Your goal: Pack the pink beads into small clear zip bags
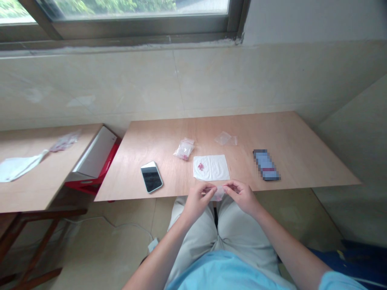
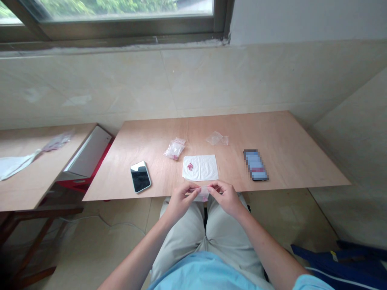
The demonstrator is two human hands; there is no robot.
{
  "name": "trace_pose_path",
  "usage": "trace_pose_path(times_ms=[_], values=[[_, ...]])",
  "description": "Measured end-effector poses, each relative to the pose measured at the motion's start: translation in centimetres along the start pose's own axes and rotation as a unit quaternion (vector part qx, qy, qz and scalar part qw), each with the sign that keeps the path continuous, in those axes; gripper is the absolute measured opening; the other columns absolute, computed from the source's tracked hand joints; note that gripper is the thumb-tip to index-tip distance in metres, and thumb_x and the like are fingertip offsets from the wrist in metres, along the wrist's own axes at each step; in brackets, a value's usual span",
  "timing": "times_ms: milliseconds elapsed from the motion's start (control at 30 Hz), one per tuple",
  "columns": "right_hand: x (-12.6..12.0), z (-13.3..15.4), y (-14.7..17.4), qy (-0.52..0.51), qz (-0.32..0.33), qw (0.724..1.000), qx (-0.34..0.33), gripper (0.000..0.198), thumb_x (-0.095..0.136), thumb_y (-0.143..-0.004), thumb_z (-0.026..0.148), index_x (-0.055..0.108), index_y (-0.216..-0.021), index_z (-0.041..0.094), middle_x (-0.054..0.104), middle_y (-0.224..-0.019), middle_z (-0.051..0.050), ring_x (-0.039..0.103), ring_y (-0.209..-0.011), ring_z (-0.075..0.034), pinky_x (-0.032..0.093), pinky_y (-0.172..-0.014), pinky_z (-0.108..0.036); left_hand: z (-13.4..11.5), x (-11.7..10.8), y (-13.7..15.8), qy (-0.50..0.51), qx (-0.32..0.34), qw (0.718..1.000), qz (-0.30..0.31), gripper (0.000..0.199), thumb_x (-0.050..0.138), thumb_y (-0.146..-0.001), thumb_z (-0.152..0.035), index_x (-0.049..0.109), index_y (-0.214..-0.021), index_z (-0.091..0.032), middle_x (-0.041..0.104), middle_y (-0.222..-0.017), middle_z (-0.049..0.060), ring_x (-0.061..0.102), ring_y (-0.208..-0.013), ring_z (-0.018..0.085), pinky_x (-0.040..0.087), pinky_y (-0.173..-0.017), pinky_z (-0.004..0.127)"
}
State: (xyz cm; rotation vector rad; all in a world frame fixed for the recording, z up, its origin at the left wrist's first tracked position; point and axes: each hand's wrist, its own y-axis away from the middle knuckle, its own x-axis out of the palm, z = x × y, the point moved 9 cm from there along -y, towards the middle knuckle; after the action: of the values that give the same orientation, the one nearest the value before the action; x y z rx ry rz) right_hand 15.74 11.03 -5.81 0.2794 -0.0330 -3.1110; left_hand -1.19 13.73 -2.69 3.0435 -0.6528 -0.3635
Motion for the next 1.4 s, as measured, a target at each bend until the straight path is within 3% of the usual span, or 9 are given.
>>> trace_pose_path(times_ms=[200, 400, 700, 833, 1067, 1267, 1400], values=[[-0.4, -0.7, -0.1, -0.027, -0.020, 0.999, 0.022, 0.031, 0.064, -0.092, 0.050, 0.069, -0.094, 0.019, 0.071, -0.087, -0.005, 0.069, -0.078, -0.021, 0.055, -0.069, -0.030, 0.9, -0.5, -0.1, 0.004, -0.005, 1.000, -0.022, 0.029, 0.061, -0.095, -0.041, 0.075, -0.102, -0.017, 0.076, -0.097, 0.008, 0.068, -0.086, 0.020, 0.051, -0.078, 0.029], [0.4, -0.6, 0.1, -0.028, 0.012, 1.000, -0.003, 0.029, 0.068, -0.091, 0.045, 0.068, -0.105, 0.021, 0.072, -0.093, -0.005, 0.067, -0.082, -0.020, 0.055, -0.074, -0.031, -0.1, 0.1, 0.2, 0.024, 0.027, 0.999, 0.014, 0.027, 0.059, -0.097, -0.038, 0.075, -0.100, -0.017, 0.076, -0.096, 0.008, 0.069, -0.087, 0.019, 0.052, -0.079, 0.029], [1.7, 1.8, 0.6, 0.032, 0.063, 0.996, -0.046, 0.021, 0.062, -0.095, 0.039, 0.073, -0.089, 0.021, 0.070, -0.085, -0.003, 0.063, -0.076, -0.019, 0.050, -0.070, -0.030, -0.1, 1.2, 0.7, -0.011, 0.028, 0.999, 0.026, 0.024, 0.062, -0.095, -0.038, 0.072, -0.103, -0.018, 0.074, -0.100, 0.008, 0.067, -0.090, 0.020, 0.051, -0.078, 0.028], [1.9, 2.2, 0.7, 0.035, 0.060, 0.996, -0.049, 0.019, 0.062, -0.095, 0.037, 0.070, -0.088, 0.021, 0.069, -0.084, -0.003, 0.063, -0.076, -0.019, 0.049, -0.070, -0.029, -0.5, 1.2, 0.7, -0.029, 0.044, 0.998, 0.039, 0.027, 0.058, -0.098, -0.040, 0.072, -0.092, -0.017, 0.073, -0.088, 0.007, 0.065, -0.082, 0.018, 0.049, -0.074, 0.027], [1.2, 0.9, 0.4, -0.004, 0.034, 0.999, -0.030, 0.023, 0.061, -0.095, 0.042, 0.069, -0.092, 0.021, 0.070, -0.085, -0.004, 0.064, -0.077, -0.019, 0.051, -0.071, -0.030, -0.4, 0.4, 0.6, -0.030, 0.041, 0.999, 0.002, 0.029, 0.058, -0.097, -0.041, 0.071, -0.089, -0.017, 0.073, -0.087, 0.006, 0.065, -0.082, 0.018, 0.049, -0.076, 0.028], [0.8, 0.3, 0.4, -0.012, 0.013, 1.000, 0.000, 0.028, 0.060, -0.095, 0.047, 0.067, -0.091, 0.020, 0.066, -0.079, -0.004, 0.061, -0.070, -0.019, 0.049, -0.065, -0.030, 0.5, 0.6, 0.5, 0.032, 0.004, 0.999, -0.001, 0.028, 0.062, -0.094, -0.042, 0.071, -0.103, -0.018, 0.074, -0.099, 0.008, 0.069, -0.089, 0.021, 0.052, -0.080, 0.030], [1.0, 0.2, 0.4, -0.025, 0.017, 0.999, 0.016, 0.032, 0.061, -0.093, 0.052, 0.066, -0.091, 0.021, 0.064, -0.074, -0.002, 0.060, -0.068, -0.019, 0.049, -0.062, -0.030, 0.6, 0.4, 0.4, 0.058, 0.002, 0.998, -0.002, 0.029, 0.059, -0.096, -0.043, 0.070, -0.095, -0.016, 0.073, -0.090, 0.007, 0.068, -0.083, 0.019, 0.052, -0.077, 0.030]])
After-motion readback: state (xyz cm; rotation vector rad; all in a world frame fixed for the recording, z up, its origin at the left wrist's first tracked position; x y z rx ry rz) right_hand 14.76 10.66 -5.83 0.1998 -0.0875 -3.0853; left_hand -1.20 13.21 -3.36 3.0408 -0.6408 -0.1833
